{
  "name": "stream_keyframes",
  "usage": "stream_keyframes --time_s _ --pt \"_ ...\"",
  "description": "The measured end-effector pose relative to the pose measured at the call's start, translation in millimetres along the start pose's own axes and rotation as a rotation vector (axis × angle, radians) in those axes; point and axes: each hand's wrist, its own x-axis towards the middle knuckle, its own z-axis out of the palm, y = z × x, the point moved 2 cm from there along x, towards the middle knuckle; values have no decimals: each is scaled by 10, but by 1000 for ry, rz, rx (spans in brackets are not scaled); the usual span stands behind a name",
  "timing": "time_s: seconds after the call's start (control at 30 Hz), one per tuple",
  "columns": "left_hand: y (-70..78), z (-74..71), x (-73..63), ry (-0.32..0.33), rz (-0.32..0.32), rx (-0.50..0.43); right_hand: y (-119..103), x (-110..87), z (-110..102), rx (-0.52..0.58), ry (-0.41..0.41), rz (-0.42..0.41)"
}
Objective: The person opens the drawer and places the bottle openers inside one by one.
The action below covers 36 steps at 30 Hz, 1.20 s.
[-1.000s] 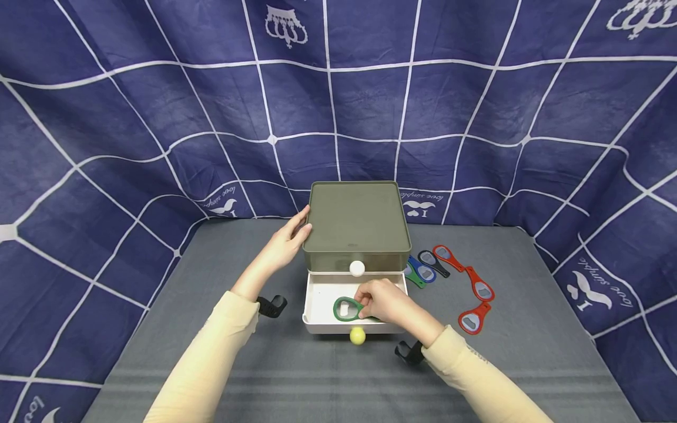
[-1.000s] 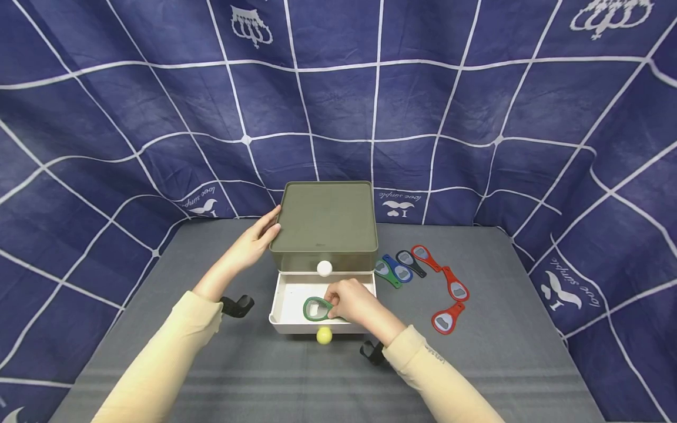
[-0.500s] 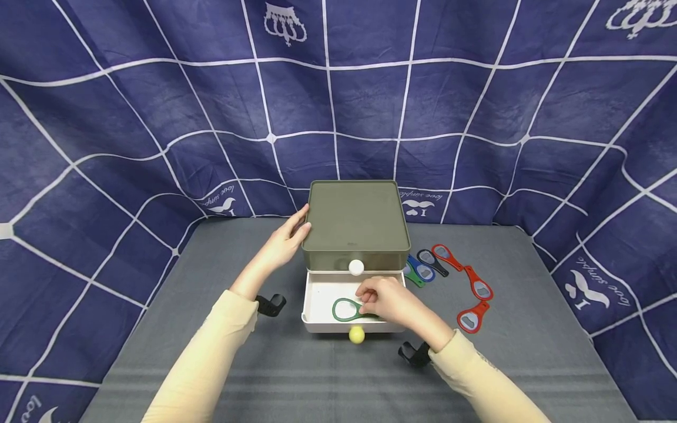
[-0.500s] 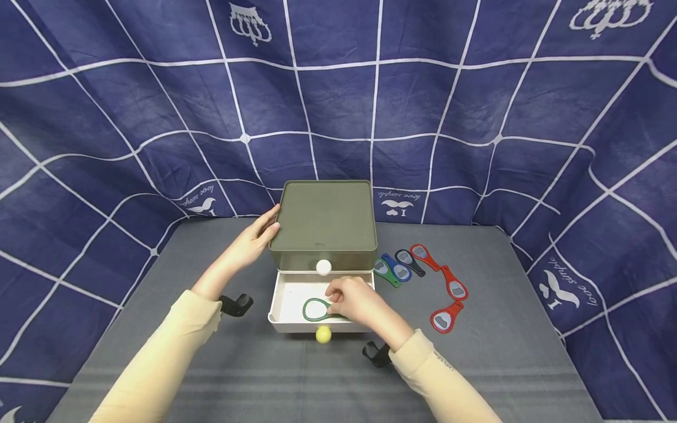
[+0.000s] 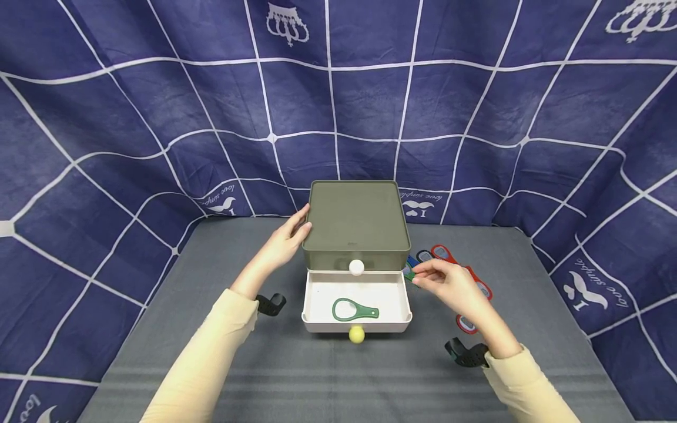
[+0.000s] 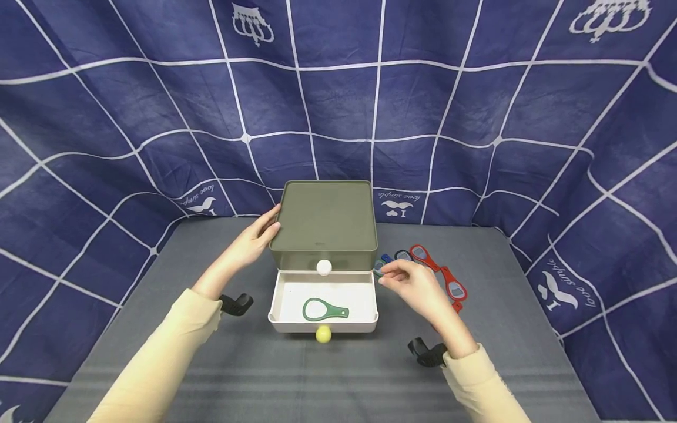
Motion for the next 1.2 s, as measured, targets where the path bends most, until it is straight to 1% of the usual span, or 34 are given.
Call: stream_keyframes --time_s 0.07,0.17,0.27,0.37,0.43,0.53,0.63,0.8,0.9,1.03,1.1,1.2 --pt "2 3 3 -4 -1 1 150 -24 -83 -14 20 45" --pt "8 7 9 -10 1 2 390 -80 -172 -40 28 124" --pt "18 7 12 -13 0 0 637 -164 -226 -54 29 243" --pt "27 6 13 -14 1 2 873 -269 -259 -65 47 374" --pt "29 6 14 -12 -1 4 1011 -337 -272 -71 71 447" --pt "26 7 15 -12 -4 4 1186 -431 -273 -87 106 535" --pt "20 7 12 -10 -8 5 1317 -509 -247 -91 127 603" --pt "16 7 2 0 -1 16 1454 -583 -166 -109 125 669" --pt "13 7 -2 4 -7 15 1488 -593 -108 -130 126 680" --pt "5 11 -1 2 -5 14 1494 -599 -28 -156 187 690" --pt "3 12 -1 3 -4 14 1482 -597 5 -171 234 685" --pt "2 11 -5 6 -7 11 1463 -580 37 -206 268 661"
